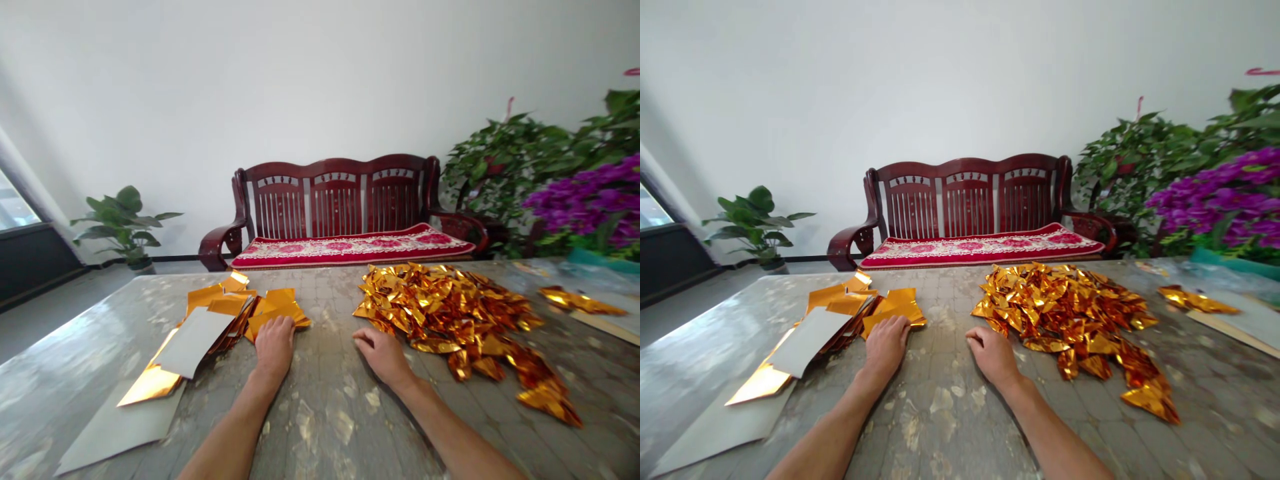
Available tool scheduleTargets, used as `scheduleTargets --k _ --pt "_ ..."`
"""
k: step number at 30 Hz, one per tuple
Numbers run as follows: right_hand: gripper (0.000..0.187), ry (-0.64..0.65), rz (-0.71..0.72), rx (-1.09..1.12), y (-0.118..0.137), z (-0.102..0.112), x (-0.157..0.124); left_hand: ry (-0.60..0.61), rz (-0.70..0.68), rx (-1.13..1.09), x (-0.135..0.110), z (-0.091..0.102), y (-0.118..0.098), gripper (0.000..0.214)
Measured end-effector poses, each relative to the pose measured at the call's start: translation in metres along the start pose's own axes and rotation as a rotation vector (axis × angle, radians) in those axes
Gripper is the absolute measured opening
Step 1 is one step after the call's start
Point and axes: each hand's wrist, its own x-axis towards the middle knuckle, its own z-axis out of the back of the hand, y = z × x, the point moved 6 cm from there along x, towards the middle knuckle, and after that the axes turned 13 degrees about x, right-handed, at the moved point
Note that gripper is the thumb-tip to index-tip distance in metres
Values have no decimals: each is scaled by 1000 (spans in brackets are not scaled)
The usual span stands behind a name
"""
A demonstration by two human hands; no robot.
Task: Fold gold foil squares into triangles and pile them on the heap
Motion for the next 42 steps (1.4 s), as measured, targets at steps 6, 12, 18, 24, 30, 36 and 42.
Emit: scheduleTargets --k 6,12,18,24,30,36,42 --pt "21 21 24 -41 4 -1 -1 -27 -281 -198 -12 5 -33 24" --pt "21 29 34 -85 3 -3 -2 -75 -68 -176 -4 -1 -16 23" --pt "21 45 29 -103 1 -5 -1 121 125 22 2 -17 3 32" --pt "21 41 38 -112 2 -5 -1 159 29 38 5 -16 -4 19" --pt "20 37 44 -113 3 -5 -1 136 -90 -32 1 -16 -13 18" --pt "20 34 50 -126 2 -5 -2 81 -256 -222 -6 -11 -34 20" --pt "21 32 60 -156 5 -6 -2 47 -446 -349 -17 -3 -56 19"
